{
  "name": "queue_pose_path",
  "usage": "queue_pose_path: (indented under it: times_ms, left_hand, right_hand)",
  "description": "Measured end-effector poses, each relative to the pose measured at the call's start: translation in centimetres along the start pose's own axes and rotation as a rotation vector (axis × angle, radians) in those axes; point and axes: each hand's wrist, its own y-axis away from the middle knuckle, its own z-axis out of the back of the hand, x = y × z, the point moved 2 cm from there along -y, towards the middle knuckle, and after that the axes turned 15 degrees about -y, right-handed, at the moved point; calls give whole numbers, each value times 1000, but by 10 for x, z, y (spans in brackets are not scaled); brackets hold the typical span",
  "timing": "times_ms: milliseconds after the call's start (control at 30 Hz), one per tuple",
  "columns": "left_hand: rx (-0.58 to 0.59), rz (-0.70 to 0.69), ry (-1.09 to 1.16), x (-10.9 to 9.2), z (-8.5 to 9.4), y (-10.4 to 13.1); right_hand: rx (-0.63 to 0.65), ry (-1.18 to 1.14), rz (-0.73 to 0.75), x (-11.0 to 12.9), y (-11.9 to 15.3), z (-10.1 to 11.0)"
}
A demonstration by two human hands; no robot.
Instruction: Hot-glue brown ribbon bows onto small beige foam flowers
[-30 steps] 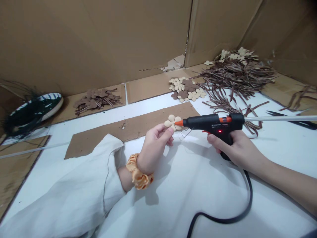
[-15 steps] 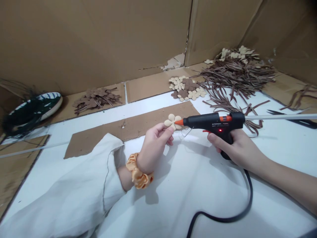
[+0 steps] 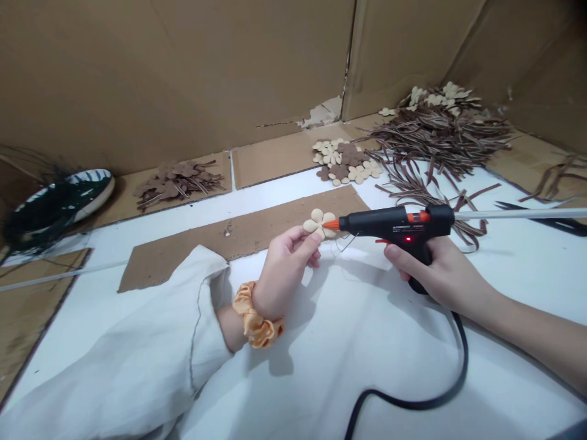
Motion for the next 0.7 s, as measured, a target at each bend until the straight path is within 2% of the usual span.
queue_pose_path:
  times_ms: [700]
  left_hand:
    - [-5,2,41,1,-1,0]
  right_hand:
    - [-11,-14,-44,3,2,0]
